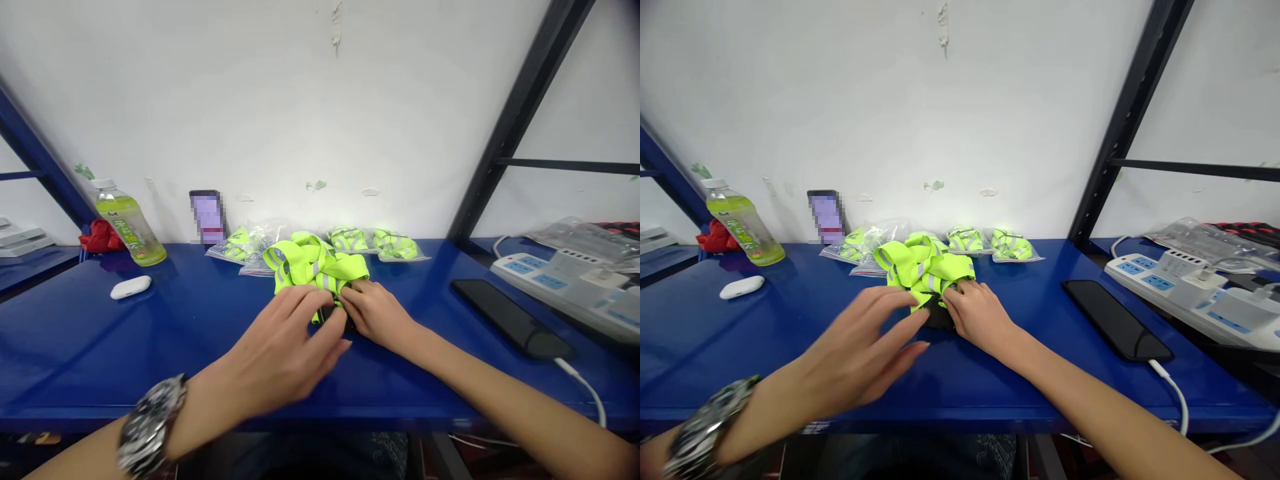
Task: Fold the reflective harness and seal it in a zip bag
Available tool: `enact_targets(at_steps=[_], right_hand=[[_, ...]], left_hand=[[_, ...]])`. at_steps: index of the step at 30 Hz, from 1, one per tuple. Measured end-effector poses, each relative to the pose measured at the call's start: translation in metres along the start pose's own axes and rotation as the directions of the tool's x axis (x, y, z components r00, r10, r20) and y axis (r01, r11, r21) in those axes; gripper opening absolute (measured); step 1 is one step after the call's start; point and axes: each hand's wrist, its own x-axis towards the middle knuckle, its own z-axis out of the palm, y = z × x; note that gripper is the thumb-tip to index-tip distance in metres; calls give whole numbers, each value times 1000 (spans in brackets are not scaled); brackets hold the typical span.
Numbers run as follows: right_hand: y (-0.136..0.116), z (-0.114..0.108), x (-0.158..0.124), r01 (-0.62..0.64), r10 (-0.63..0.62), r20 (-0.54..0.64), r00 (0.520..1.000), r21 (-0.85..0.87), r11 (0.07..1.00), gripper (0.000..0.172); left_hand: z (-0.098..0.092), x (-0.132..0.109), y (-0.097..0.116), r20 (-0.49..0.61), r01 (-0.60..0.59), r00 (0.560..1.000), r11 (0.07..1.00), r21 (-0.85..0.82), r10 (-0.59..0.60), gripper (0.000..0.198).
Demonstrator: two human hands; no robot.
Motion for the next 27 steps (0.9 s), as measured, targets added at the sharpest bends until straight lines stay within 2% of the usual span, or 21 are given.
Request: enact_targets(at_steps=[4,7,10,13,15,18,20,23,27], right_hand=[[1,-1,2,16,-16,18,1000,6,1000,20],[2,-2,4,43,-44,26,999,50,998,24],[5,-5,4,75,-81,38,996,134,988,28],[7,-13,0,92,-119,104,987,229,969,34],[7,-18,-5,117,-154,122,980,269,956,29],[5,-20,-9,149,-179,73,981,297,943,32],[4,-17,-8,152,-170,33,985,308,939,27],[1,-14,1,119,-140,37,989,349,930,21],[-4,-20,17,-52,-21,168,986,414,909,25]], left_hand=[[44,12,-22,198,-54,980,989,135,27,42],[59,12,-30,249,-91,968,977,194,41,32],[60,11,-30,269,-121,961,968,221,59,30],[60,10,-31,275,-102,960,976,192,47,30],[62,9,-33,263,-66,964,987,149,25,28],[65,4,-37,240,15,970,998,54,-27,25],[64,1,-38,234,85,969,996,-22,-77,26],[60,-1,-39,227,200,959,973,-119,-169,30],[57,2,-43,221,322,936,916,-237,-272,39]])
